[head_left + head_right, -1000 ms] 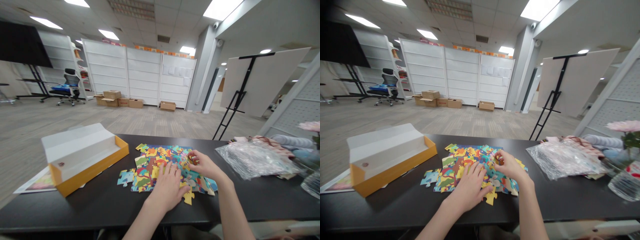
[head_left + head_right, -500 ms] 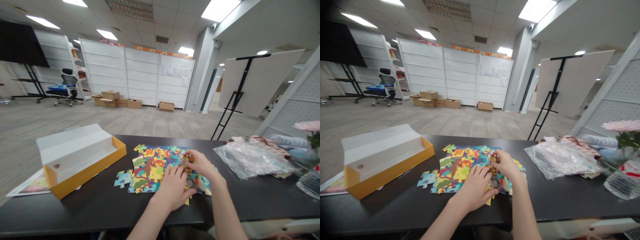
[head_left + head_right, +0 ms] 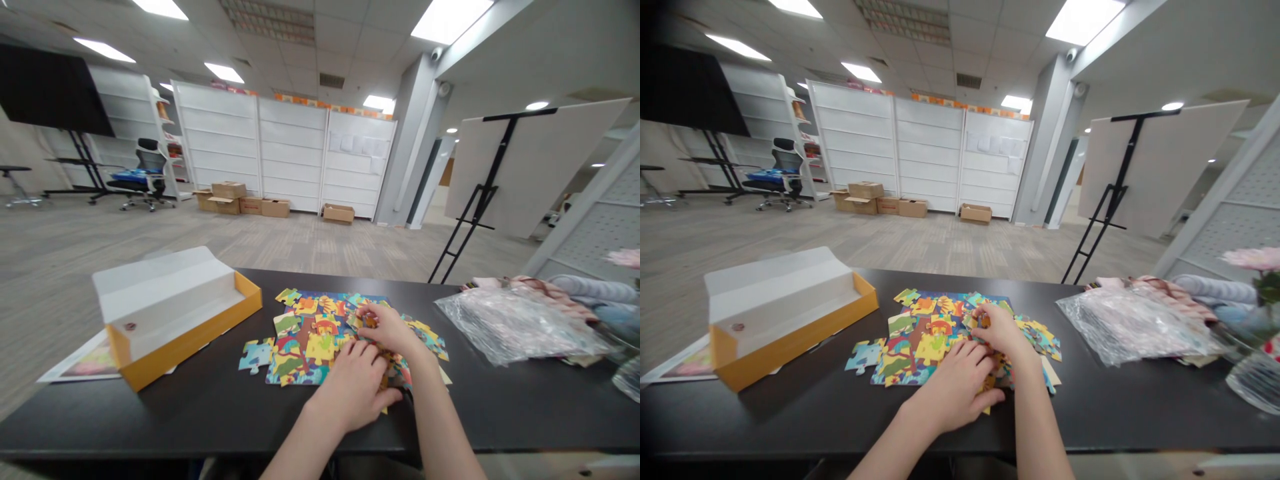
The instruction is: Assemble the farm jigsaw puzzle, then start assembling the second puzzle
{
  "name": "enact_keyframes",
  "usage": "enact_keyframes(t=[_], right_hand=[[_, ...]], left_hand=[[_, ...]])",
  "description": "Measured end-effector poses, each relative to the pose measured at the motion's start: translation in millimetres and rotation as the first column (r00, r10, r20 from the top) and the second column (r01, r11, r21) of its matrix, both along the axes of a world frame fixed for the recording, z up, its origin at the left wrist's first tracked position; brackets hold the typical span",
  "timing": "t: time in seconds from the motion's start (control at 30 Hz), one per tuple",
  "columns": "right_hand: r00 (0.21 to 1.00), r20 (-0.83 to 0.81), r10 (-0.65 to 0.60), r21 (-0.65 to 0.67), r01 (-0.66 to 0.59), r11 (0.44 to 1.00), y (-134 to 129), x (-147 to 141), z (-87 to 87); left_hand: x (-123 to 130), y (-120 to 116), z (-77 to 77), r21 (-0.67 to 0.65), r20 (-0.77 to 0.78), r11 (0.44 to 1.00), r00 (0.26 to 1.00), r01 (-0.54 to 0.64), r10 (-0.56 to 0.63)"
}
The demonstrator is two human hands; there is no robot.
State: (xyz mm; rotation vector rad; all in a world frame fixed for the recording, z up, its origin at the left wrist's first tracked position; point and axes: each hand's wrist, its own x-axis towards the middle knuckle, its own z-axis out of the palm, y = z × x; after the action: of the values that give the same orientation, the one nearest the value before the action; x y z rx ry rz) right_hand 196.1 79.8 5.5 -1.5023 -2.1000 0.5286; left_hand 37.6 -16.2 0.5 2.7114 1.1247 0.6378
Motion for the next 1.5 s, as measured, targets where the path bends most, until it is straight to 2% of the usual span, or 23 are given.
enact_keyframes(t=[0.2, 0.33, 0.47, 0.63, 0.77, 1.03, 1.33, 1.5], right_hand=[[0.993, -0.084, -0.082, 0.056, 0.087, 0.995, -4, 18, 7.3], [0.991, 0.032, -0.126, 0.046, 0.125, 0.991, -5, 22, 4.7], [0.975, 0.149, -0.167, 0.041, 0.163, 0.986, -4, 20, 1.1], [0.963, 0.186, -0.197, 0.049, 0.191, 0.98, -5, 23, 1.9], [0.942, 0.226, -0.25, 0.045, 0.246, 0.968, -5, 28, 3.2], [0.907, 0.248, -0.341, 0.117, 0.321, 0.94, 2, 23, -2.7], [0.92, 0.176, -0.35, 0.159, 0.324, 0.933, 3, 23, -6.3], [0.946, 0.139, -0.294, 0.116, 0.279, 0.953, 5, 21, -6.1]], left_hand=[[-1, -1, 3.4, 0.005, 0.009, 1.0, 1.0, 0.01, -0.01], [-1, -1, 2.4, 0.012, -0.007, 0.999, 0.999, -0.042, 0.042], [1, 1, -6.5, 0.024, -0.008, 0.987, 0.988, -0.157, 0.157], [2, 3, -16.3, 0.006, -0.014, 0.974, 0.974, -0.225, 0.225], [3, 3, -14.0, -0.01, -0.013, 0.97, 0.97, -0.245, 0.245], [2, 2, -6.3, -0.022, -0.003, 0.966, 0.967, -0.256, 0.256], [3, 3, -7.4, 0.001, 0.007, 0.965, 0.965, -0.263, 0.263], [3, 4, -6.7, 0.022, 0.015, 0.964, 0.964, -0.265, 0.265]])
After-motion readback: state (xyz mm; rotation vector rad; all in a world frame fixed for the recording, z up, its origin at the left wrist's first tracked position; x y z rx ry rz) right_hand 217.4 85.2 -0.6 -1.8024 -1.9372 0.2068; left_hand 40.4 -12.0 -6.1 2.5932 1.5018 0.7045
